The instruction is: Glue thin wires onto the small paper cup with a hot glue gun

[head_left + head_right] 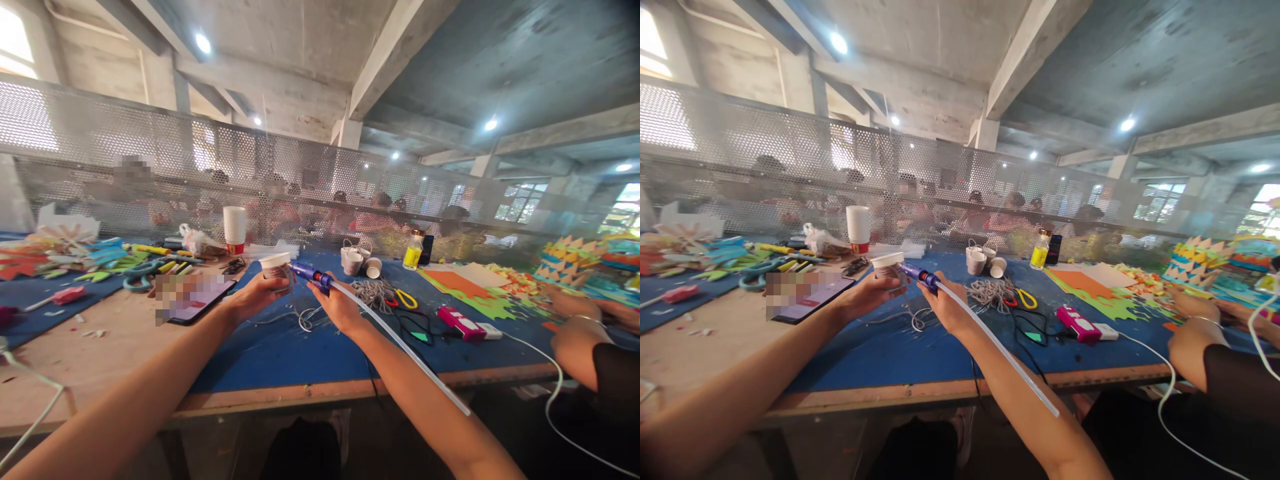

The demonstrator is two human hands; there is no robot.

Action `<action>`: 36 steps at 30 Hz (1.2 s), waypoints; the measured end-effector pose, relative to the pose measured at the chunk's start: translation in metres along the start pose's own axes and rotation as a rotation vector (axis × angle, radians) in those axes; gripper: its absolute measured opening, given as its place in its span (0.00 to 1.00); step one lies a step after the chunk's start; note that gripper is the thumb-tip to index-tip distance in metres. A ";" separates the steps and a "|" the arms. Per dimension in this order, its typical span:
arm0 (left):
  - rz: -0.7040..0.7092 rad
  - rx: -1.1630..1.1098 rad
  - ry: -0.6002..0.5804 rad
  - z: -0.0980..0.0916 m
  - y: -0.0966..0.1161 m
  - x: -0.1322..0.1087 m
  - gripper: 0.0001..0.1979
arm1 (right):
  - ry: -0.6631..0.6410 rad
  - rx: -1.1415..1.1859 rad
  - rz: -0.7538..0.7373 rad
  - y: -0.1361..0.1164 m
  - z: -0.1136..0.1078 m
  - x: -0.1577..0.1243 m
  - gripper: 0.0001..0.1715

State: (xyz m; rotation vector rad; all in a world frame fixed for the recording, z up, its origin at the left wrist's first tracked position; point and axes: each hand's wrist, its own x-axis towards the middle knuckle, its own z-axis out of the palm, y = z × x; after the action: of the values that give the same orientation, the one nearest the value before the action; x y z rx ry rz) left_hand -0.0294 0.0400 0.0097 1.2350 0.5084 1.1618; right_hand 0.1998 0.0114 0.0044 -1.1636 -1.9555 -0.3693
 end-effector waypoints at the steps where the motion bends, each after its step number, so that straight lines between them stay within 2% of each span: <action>1: -0.003 -0.003 -0.004 -0.001 -0.001 0.000 0.19 | -0.003 0.001 0.002 0.000 -0.001 0.000 0.20; 17: 0.022 0.017 -0.012 -0.003 -0.002 0.002 0.18 | -0.028 0.037 0.009 -0.002 -0.003 0.000 0.21; 36: 0.017 -0.015 -0.049 -0.005 0.000 0.001 0.18 | 0.003 0.041 0.013 0.004 0.000 0.001 0.22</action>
State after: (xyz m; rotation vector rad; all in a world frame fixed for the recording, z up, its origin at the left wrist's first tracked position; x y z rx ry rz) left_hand -0.0335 0.0428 0.0082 1.2540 0.4532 1.1449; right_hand 0.2031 0.0142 0.0050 -1.1478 -1.9434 -0.3226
